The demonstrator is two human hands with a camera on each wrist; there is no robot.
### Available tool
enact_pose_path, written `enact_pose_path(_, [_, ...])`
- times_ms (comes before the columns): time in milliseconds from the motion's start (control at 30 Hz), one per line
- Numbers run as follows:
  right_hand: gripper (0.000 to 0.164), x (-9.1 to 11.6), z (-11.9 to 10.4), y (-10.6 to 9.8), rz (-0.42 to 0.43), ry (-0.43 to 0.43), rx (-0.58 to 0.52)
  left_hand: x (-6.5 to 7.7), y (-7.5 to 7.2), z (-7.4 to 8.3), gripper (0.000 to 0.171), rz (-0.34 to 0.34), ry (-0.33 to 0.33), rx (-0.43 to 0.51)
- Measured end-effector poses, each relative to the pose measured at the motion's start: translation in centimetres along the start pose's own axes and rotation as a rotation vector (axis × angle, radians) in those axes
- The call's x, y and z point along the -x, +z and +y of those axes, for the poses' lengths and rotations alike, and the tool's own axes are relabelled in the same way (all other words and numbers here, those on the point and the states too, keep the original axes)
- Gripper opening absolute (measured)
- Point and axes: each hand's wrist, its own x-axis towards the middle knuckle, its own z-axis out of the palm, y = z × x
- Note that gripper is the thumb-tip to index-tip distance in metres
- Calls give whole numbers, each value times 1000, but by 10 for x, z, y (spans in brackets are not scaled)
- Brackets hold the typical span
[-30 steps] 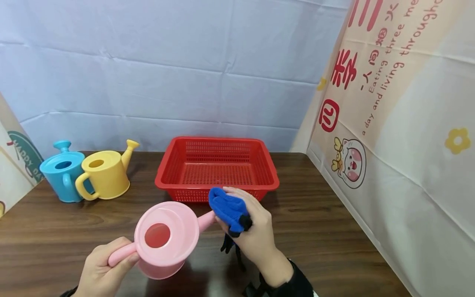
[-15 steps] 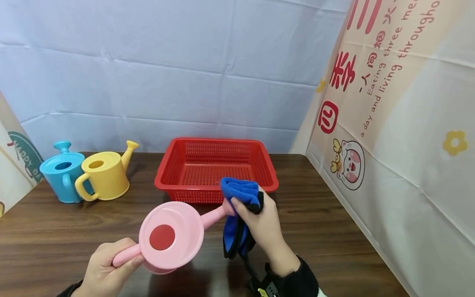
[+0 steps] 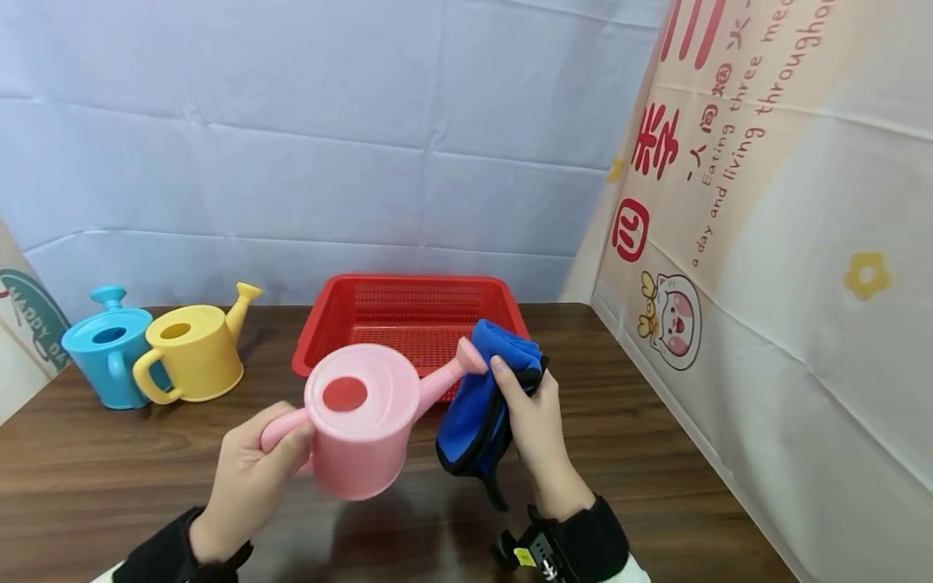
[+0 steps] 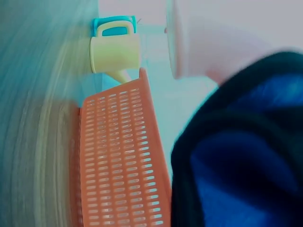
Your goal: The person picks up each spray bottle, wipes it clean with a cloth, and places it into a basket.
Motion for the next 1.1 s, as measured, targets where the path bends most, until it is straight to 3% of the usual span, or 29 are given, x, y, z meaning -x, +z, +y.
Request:
enact_pose_path(133, [56,-9,-5,0,59,22,-60,-19,15,-4,7,20,-80,40])
enact_pose_path(333, [61,-18,-5,-1,94,43,-144,-39,37,-16,5,12,-109,105])
enact_pose_path(500, [51,-20,-1,-4,66,17,-46,-62,58,-29,14,24,-117,148])
enact_pose_path(667, [48,-15,8,-10,24,24,43,-82,79,-50,24,-28,-136,206])
enact_pose_path(900, [48,-13,18,-18,6,78,114,-99,97,-79,32,-71,-317,233])
enact_pose_path(1100, [49,-11,21,-21,-29,104,182,-107,103,-94,32,-119,-413,195])
